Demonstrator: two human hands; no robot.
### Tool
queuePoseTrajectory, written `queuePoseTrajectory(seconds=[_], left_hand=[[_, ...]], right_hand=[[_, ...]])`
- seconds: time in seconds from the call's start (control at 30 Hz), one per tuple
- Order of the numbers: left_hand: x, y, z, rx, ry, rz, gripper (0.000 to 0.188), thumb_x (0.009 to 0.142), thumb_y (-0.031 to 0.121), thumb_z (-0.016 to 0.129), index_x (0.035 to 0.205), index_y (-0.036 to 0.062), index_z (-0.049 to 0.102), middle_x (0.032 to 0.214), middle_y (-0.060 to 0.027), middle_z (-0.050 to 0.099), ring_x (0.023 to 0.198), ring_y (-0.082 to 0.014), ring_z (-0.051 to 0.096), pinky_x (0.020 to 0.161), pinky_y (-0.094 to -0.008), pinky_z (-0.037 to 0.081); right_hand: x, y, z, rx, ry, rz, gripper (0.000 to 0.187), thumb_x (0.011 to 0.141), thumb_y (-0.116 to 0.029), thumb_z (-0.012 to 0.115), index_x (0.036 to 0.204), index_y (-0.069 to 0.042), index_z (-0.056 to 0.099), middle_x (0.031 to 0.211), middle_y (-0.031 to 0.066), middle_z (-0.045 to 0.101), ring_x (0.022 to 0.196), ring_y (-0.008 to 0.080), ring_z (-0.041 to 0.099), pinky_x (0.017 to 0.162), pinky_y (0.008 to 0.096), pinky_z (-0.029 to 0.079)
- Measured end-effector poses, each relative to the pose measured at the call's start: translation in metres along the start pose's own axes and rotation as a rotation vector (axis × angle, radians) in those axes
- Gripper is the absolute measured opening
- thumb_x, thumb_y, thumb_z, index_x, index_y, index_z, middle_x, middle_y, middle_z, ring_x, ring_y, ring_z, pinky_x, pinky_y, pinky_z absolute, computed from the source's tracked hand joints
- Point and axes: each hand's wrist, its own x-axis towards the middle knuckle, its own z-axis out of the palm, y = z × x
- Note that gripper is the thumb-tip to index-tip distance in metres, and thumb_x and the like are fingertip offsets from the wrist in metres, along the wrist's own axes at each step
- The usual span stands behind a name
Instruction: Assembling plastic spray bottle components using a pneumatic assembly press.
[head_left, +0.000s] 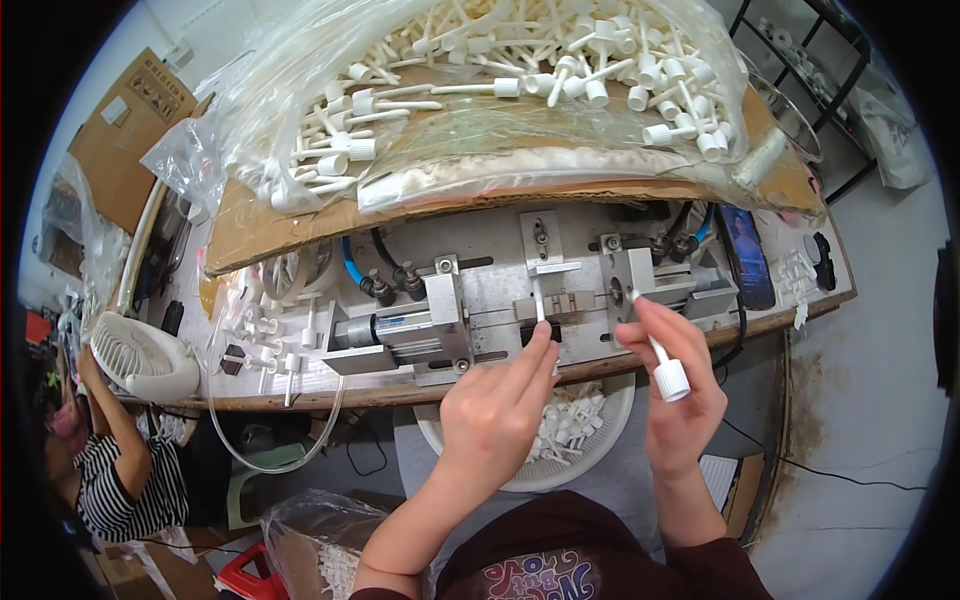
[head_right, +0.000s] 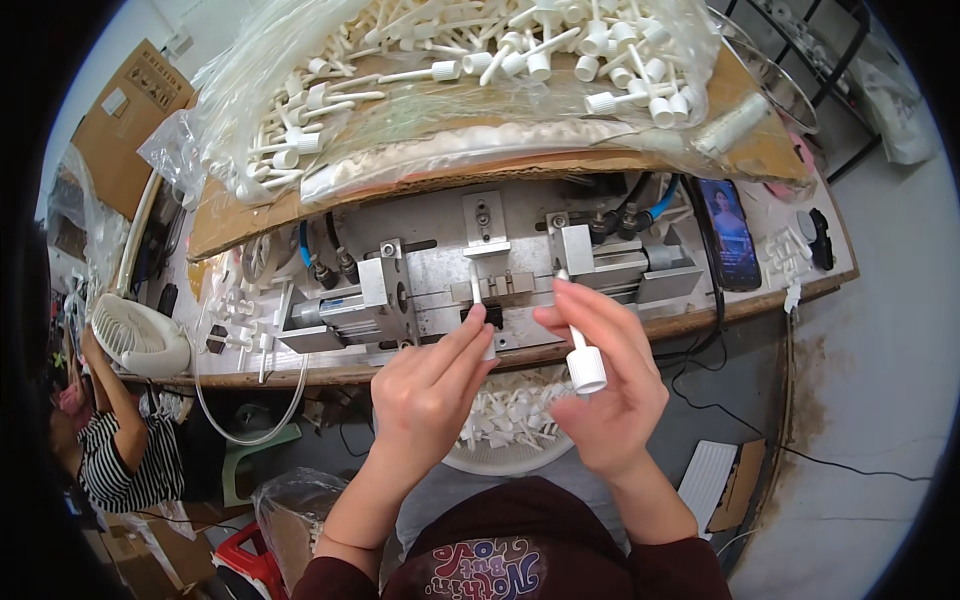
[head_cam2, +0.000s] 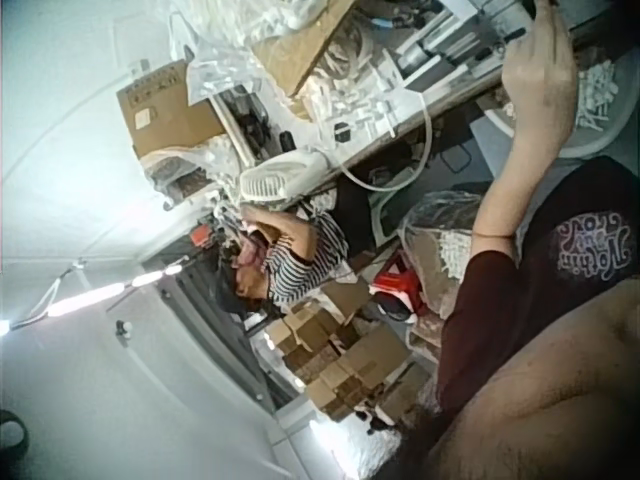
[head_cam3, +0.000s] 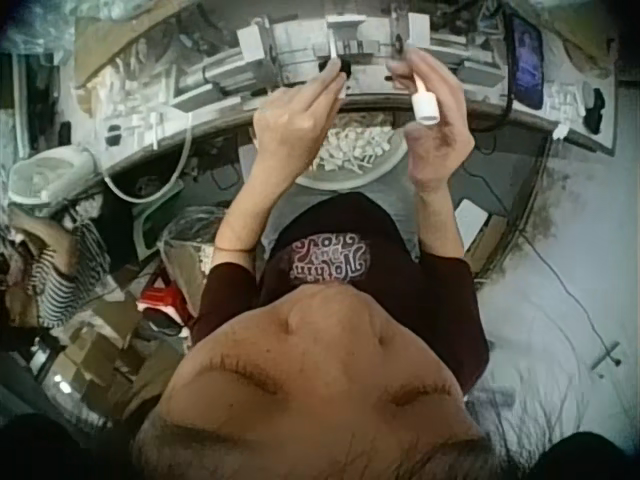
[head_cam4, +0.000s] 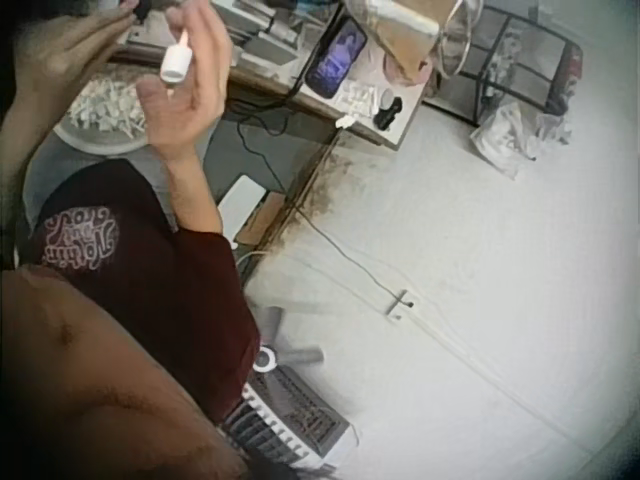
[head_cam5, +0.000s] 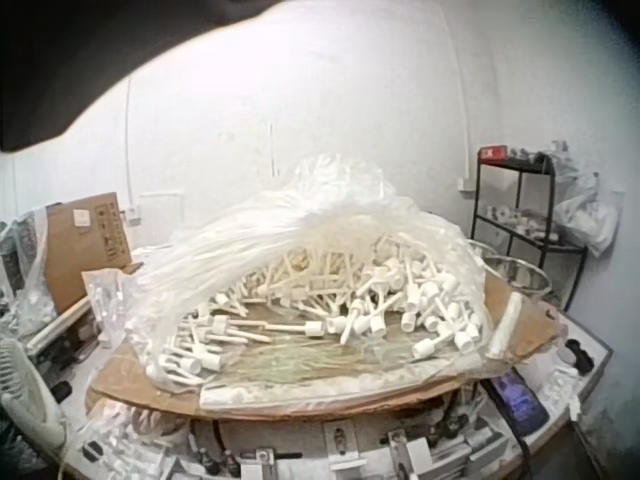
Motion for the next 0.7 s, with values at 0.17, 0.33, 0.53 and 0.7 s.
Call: queuePoseTrajectory(seconds=[0.17, 0.33, 0.53, 0.7], left_hand=[[0.010, -0.002, -0.001, -0.012, -0.028, 0.015, 0.031, 0.074, 0.009, 0.080, 0.103, 0.0016, 0.074, 0.114, -0.0084, 0.073, 0.067, -0.0178, 0.068, 0.060, -0.0300, 0.051], [0.014, 0.000, -0.005, -0.018, -0.053, -0.014, 0.028, 0.074, 0.010, 0.079, 0.100, 0.0026, 0.074, 0.112, -0.0075, 0.073, 0.058, -0.0177, 0.063, 0.056, -0.0290, 0.049], [0.017, -0.003, -0.014, 0.022, -0.147, 0.055, 0.033, 0.075, 0.012, 0.079, 0.105, 0.0000, 0.072, 0.113, -0.0111, 0.072, 0.063, -0.0177, 0.066, 0.058, -0.0299, 0.050], [0.049, -0.017, -0.059, -0.146, -0.120, -0.018, 0.030, 0.078, 0.012, 0.082, 0.106, 0.0038, 0.074, 0.105, -0.0081, 0.074, 0.068, -0.0134, 0.067, 0.061, -0.0254, 0.053]], right_hand=[[-0.002, -0.006, -0.002, 0.004, 0.029, -0.001, 0.056, 0.095, -0.028, 0.069, 0.133, 0.010, 0.053, 0.141, 0.0297, 0.048, 0.120, 0.0361, 0.061, 0.103, 0.0444, 0.048], [-0.005, -0.006, -0.004, -0.003, -0.063, 0.052, 0.044, 0.077, 0.004, 0.081, 0.116, 0.003, 0.060, 0.135, 0.0277, 0.056, 0.118, 0.0318, 0.065, 0.098, 0.0399, 0.053], [0.008, -0.012, -0.003, -0.415, -0.135, -0.160, 0.037, 0.074, -0.004, 0.084, 0.107, 0.002, 0.070, 0.127, 0.0215, 0.064, 0.102, 0.0298, 0.070, 0.087, 0.0353, 0.058], [0.000, -0.009, -0.006, -0.527, -0.195, -0.177, 0.032, 0.075, -0.006, 0.082, 0.104, 0.001, 0.071, 0.124, 0.0197, 0.066, 0.096, 0.0297, 0.070, 0.082, 0.0350, 0.057]])
